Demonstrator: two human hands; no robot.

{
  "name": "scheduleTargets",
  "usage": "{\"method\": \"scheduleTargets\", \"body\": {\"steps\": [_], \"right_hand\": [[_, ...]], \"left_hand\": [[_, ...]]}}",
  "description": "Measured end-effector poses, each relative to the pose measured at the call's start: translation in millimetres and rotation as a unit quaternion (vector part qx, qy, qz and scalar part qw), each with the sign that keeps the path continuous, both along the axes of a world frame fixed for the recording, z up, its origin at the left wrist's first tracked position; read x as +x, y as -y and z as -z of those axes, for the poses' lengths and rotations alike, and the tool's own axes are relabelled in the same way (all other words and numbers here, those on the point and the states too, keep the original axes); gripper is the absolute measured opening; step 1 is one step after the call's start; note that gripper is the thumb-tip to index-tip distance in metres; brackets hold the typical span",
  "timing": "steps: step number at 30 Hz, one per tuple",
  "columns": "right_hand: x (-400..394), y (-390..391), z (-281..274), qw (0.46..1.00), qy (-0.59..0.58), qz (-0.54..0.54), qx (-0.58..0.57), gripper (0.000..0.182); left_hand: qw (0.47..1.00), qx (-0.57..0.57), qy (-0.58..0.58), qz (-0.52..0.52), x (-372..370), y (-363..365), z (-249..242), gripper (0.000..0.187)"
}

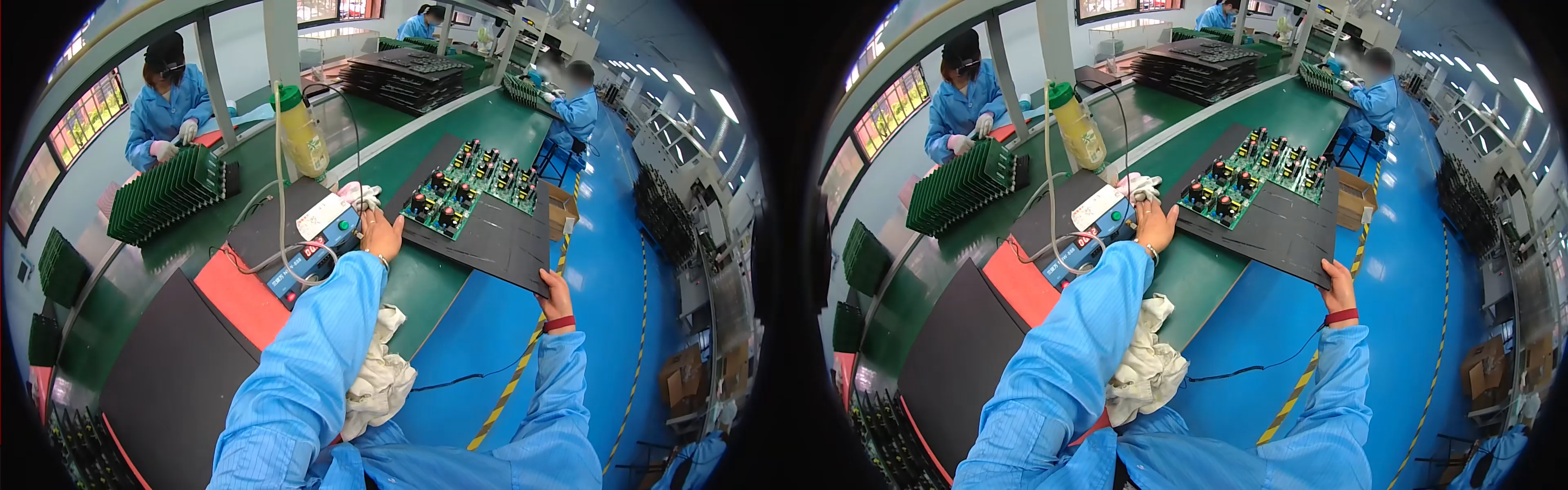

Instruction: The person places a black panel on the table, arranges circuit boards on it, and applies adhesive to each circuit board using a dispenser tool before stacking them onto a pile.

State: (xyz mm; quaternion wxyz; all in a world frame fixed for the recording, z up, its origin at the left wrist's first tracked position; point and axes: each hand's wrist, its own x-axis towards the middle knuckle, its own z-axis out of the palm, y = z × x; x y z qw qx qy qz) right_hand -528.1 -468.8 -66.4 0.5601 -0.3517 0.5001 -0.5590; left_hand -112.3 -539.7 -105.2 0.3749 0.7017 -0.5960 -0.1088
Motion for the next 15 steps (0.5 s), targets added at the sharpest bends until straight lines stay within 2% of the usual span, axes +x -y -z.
{"method": "scheduleTargets", "body": {"steps": [2, 5, 6, 7, 8, 9, 10, 11, 12, 13, 15], "right_hand": [[-3, -2, -3, 1.0, 0.0, -0.012, -0.001, 0.018], [-11, -6, -1, 1.0, -0.005, -0.02, -0.002, 0.019], [-13, -9, 1, 1.0, -0.009, -0.027, -0.003, 0.019], [-15, -10, 3, 0.999, -0.014, -0.034, -0.005, 0.019], [-13, -11, 9, 1.0, 0.0, -0.008, -0.002, 0.018], [-4, -17, 9, 1.0, 0.006, -0.01, -0.005, 0.017], [6, -24, 1, 1.0, 0.01, -0.015, -0.005, 0.017], [14, -29, -3, 1.0, 0.012, -0.02, -0.006, 0.017], [17, -32, 2, 1.0, 0.02, -0.015, -0.016, 0.02], [24, -40, 1, 0.999, 0.027, -0.015, -0.017, 0.021], [40, -52, -3, 0.999, 0.04, -0.017, -0.023, 0.023]], "left_hand": [[0.999, 0.004, -0.002, -0.033, -2, 11, 2, 0.075], [0.999, 0.019, 0.03, -0.031, -4, 2, -13, 0.072], [0.998, -0.049, 0.044, -0.024, -12, -15, -19, 0.068], [0.984, -0.176, 0.036, -0.017, -24, -29, -19, 0.061], [0.974, -0.208, -0.089, 0.026, -41, -62, -38, 0.059], [0.971, -0.2, -0.131, -0.003, -62, -88, -41, 0.061], [0.957, -0.063, -0.284, 0.003, -85, -109, -38, 0.064], [0.885, 0.088, -0.452, 0.06, -103, -126, -28, 0.076], [0.769, 0.218, -0.592, 0.101, -116, -152, -50, 0.088], [0.735, 0.257, -0.622, 0.081, -132, -157, -43, 0.094], [0.655, 0.219, -0.716, 0.101, -153, -150, -31, 0.078]]}}
